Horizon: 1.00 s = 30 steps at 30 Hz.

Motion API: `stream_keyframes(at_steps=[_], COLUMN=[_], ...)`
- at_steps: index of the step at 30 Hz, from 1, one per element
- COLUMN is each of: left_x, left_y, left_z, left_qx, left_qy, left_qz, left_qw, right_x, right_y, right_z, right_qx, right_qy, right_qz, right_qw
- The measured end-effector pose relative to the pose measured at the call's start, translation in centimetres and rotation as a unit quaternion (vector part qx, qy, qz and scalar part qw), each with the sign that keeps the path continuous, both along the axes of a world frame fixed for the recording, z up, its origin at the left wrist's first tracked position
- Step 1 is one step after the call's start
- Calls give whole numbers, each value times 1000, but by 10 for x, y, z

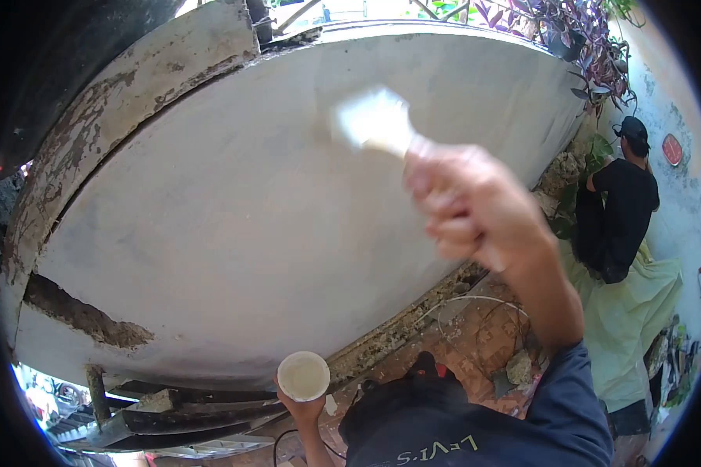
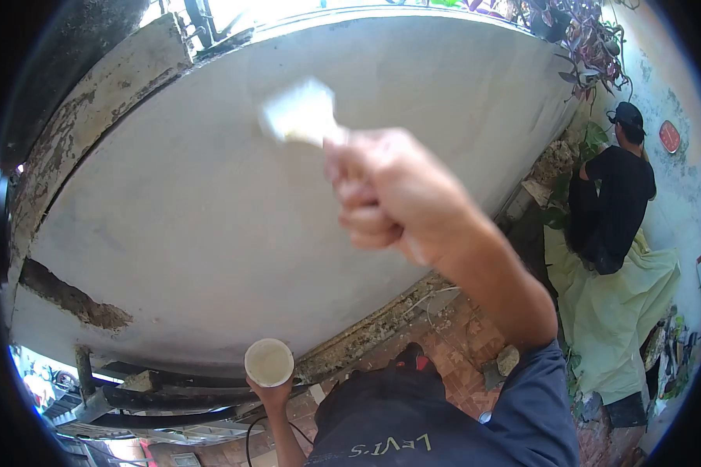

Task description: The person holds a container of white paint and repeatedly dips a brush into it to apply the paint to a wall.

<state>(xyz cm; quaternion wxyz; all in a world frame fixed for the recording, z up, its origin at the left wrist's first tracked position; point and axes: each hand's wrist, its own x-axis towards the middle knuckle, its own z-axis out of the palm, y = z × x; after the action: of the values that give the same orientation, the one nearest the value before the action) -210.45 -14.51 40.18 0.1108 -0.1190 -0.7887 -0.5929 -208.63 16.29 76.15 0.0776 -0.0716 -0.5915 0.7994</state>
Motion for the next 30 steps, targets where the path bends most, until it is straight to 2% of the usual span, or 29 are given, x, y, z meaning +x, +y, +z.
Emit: stream_keyframes(at_steps=[1, 2, 4, 6, 7, 9, 11, 14, 17, 20, 22, 23, 25, 26, 28, 29, 30], left_x=[0, 1, 4, 5, 4, 5, 8, 11, 10, 2, -2, -4, -5, -5, -6, -5, -4], left_y=[2, 2, 3, 0, -4, -10, -13, -14, -19, -21, -25, -26, -26, -25, -20, -18, -16], left_z=[2, 0, -10, -17, -18, -21, -25, -28, -38, -31, -40, -45, -50, -51, -38, -36, -34], left_qx=[-5, -9, -13, -9, -28, -46, -52, -16, -29, -35, -43, -48, -50, -49, -53, -53, -53], left_qy=[-15, -22, -7, 18, -31, -82, -79, -44, -29, -70, -39, -9, 8, 27, 14, 8, 2], left_qz=[5, 7, 32, 56, 16, -23, -18, 3, 37, 40, 36, 36, 46, 57, 36, 26, 17], left_qw=[1000, 1000, 999, 998, 999, 995, 995, 999, 998, 996, 998, 998, 998, 997, 998, 998, 998], right_x=[8, 11, 25, 37, 39, 42, 40, 37, 24, -1, -1, 0, 13, 18, 28, 27, 28], right_y=[-3, 1, 16, 25, 26, 17, 4, 1, 6, 6, 1, -7, -16, -12, -2, -7, -14], right_z=[27, 47, 69, 74, 73, 39, 9, -56, -116, -98, -39, -16, 24, 34, 44, 38, 24], right_qx=[58, -12, -83, -57, -47, -43, -61, -99, -162, -111, -20, 24, 97, 97, -1, 1, -22], right_qy=[52, 122, 191, 264, 288, 198, 61, -85, -236, -229, -90, 10, 141, 139, 212, 211, 148], right_qz=[-42, -50, -59, 43, 78, 18, -113, -63, 12, -7, -1, -33, -106, -106, 7, 8, -46], right_qw=[996, 991, 976, 962, 953, 979, 990, 989, 958, 967, 996, 999, 980, 980, 977, 977, 988])
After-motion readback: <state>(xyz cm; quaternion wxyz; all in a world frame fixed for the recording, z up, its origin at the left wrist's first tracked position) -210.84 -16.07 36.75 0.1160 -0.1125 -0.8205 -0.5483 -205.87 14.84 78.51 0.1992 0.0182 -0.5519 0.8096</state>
